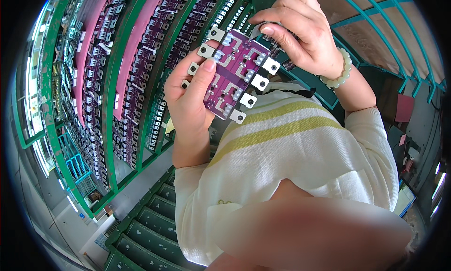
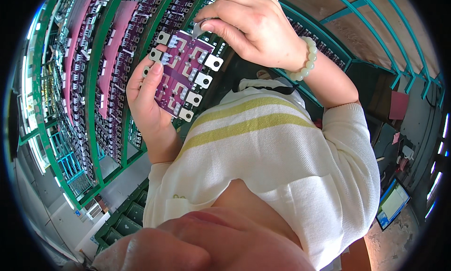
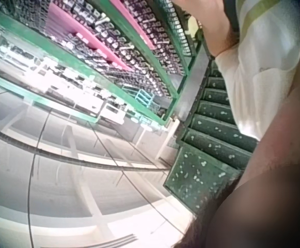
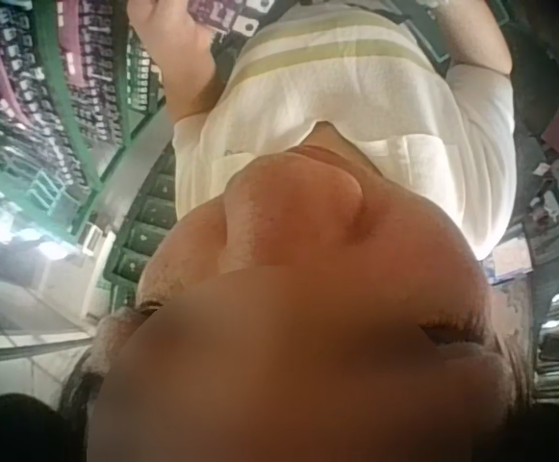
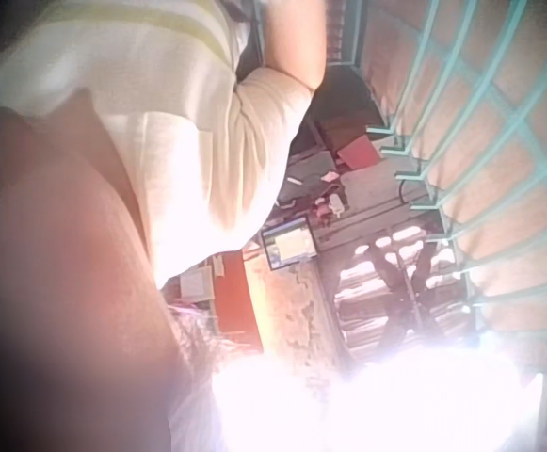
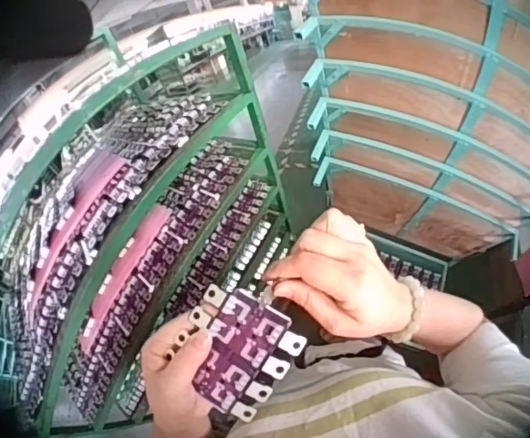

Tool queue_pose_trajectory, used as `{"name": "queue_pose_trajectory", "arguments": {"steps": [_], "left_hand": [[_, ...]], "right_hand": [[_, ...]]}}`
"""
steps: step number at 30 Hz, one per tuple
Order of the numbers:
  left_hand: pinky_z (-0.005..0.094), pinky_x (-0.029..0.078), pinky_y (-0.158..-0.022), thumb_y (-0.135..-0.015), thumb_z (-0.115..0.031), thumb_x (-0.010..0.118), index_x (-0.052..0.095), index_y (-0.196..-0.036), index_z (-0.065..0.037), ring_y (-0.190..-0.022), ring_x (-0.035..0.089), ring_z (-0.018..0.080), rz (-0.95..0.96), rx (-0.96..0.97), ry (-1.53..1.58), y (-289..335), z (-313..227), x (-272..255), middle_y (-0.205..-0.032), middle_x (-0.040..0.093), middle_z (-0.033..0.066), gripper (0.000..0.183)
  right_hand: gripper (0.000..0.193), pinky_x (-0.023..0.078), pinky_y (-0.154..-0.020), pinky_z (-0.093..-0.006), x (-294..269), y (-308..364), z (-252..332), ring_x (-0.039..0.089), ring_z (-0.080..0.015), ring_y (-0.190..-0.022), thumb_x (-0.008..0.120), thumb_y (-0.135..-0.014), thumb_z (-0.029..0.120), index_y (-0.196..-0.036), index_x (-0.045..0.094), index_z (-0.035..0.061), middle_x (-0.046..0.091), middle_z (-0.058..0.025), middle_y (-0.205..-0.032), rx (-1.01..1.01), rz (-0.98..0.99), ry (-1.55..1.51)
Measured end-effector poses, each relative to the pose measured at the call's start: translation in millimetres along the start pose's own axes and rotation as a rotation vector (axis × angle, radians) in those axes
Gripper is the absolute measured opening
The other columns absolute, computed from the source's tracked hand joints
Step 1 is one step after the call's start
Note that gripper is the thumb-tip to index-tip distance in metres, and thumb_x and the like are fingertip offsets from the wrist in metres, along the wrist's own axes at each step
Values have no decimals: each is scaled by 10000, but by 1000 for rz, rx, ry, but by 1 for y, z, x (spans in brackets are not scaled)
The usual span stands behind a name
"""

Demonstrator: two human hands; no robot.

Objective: The person picks up purple circuit boards from a green rack and uses a small metal tool to scrape the surface of each board. They handle the boards one at a time, scraping various areas before placing them back onto the rack. The process is repeated for multiple boards throughout the clip.

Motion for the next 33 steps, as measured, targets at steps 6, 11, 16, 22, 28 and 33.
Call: {"name": "queue_pose_trajectory", "arguments": {"steps": [6,11,16,22,28,33], "left_hand": [[253,532,-746,-898,-6,555,585,-1131,82,-843,648,135,-26,5,-9,0,0,1,-997,656,143,250],[251,532,-749,-901,-7,550,578,-1140,84,-849,649,138,8,11,-9,-2,0,-1,-1005,654,146,257],[247,531,-747,-902,-10,549,576,-1142,86,-844,650,138,11,14,-8,-2,-1,1,-1005,655,147,260],[233,521,-727,-891,-12,565,583,-1136,88,-821,648,128,5,-6,-29,-1,-5,3,-985,659,135,265],[210,507,-697,-874,-6,577,611,-1101,77,-786,638,107,14,-26,-112,2,-5,0,-958,663,120,244],[207,500,-681,-868,0,579,619,-1092,70,-764,630,94,8,-26,-158,4,0,-2,-914,656,91,238]], "right_hand": [[120,342,-663,-339,0,-3,0,441,-236,-706,669,-813,142,-911,682,73,500,-52,-721,3,13,-5],[111,341,-665,-341,-4,-7,3,440,-236,-704,665,-811,136,-903,684,76,498,-50,-718,50,59,-12],[113,340,-665,-343,-3,-8,1,442,-236,-700,666,-809,141,-898,685,74,502,-51,-718,26,49,-7],[111,345,-654,-343,0,-5,-5,466,-229,-688,682,-799,157,-869,681,70,534,-44,-746,-106,-19,-34],[133,369,-666,-330,2,-1,-9,502,-223,-733,708,-776,182,-855,677,80,565,-38,-774,-192,-8,-93],[157,378,-687,-323,-9,-6,-2,512,-207,-765,725,-750,200,-848,669,90,571,-16,-798,-279,46,-13]]}}
Point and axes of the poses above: each hand's wrist, its own y-axis away from the middle knuckle, its own x-axis out of the palm, z = x × y, the point moved 2 cm from there along -y, towards the middle knuckle
